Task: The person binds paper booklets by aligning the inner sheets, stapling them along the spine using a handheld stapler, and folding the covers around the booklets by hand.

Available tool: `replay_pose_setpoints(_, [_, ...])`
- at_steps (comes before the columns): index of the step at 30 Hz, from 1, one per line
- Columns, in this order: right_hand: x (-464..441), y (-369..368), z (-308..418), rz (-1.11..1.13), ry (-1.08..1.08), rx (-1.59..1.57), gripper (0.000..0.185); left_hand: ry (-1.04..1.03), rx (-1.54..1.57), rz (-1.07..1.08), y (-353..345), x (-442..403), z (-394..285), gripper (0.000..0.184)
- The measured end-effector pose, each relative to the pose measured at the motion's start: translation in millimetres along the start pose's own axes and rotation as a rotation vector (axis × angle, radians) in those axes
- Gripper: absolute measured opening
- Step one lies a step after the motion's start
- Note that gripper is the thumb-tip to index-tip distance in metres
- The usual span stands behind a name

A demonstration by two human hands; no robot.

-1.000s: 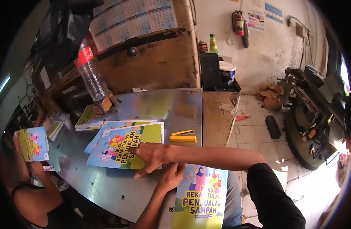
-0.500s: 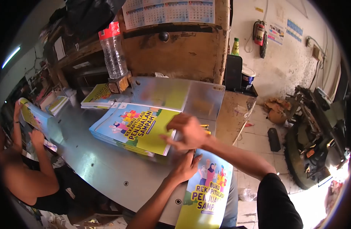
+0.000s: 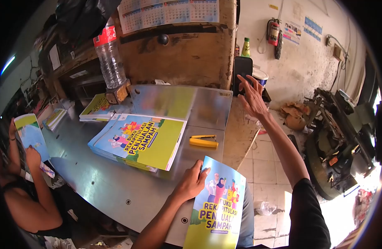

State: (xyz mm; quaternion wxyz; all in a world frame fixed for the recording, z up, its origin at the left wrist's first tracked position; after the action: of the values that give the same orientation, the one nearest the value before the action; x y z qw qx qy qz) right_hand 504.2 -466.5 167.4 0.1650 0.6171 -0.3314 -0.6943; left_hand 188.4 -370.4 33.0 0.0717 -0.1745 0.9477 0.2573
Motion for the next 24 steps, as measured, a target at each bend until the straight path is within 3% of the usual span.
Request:
replay_pose_setpoints(8, [-2.7,-11.9,-3.4,-0.059,0.041,0.057,0.065,-0.017,0.001,0.010,-0.8,-0.6,5.4,0.019])
replay_pose_setpoints(15, [45.1,17.8,49.1,-0.371,-0.113,-0.090,0.042,-0.072,0.025,-0.027,-2.6,-0.2,11.9,0.020])
replay_pose_setpoints(17, [66.3,16.9,60.9,-0.518,-0.272,-0.273,0.030,-0.005,0.051,-0.023,-1.6,-1.1,9.4,0.020])
replay_pose_setpoints(20, [76.7,15.5,94.6,-0.506,-0.265,-0.419,0.020,0.118,0.114,-0.023,3.6,0.7,13.2,0.020])
replay_pose_setpoints(23, [66.5,33.5,149.2,-0.331,-0.080,-0.643,0.019,0.113,0.139,-0.034,5.5,-3.3,13.3,0.019])
replay_pose_setpoints(24, [62.3,35.8,167.8,-0.174,0.119,-0.717,0.020,0.074,0.114,-0.040,6.0,-3.8,12.2,0.019])
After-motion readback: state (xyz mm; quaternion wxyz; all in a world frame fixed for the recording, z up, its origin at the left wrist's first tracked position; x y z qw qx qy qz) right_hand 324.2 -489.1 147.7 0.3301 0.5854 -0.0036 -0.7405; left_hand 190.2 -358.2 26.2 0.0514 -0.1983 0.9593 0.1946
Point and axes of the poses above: each hand's wrist, its own x-axis away from the middle knuckle, its own y-axis out of the back of the hand, z = x × y, the point moved 4 cm from there along -x, towards the middle knuckle, and after that the axes turned 3 degrees about -x, right-handed, at the moved point
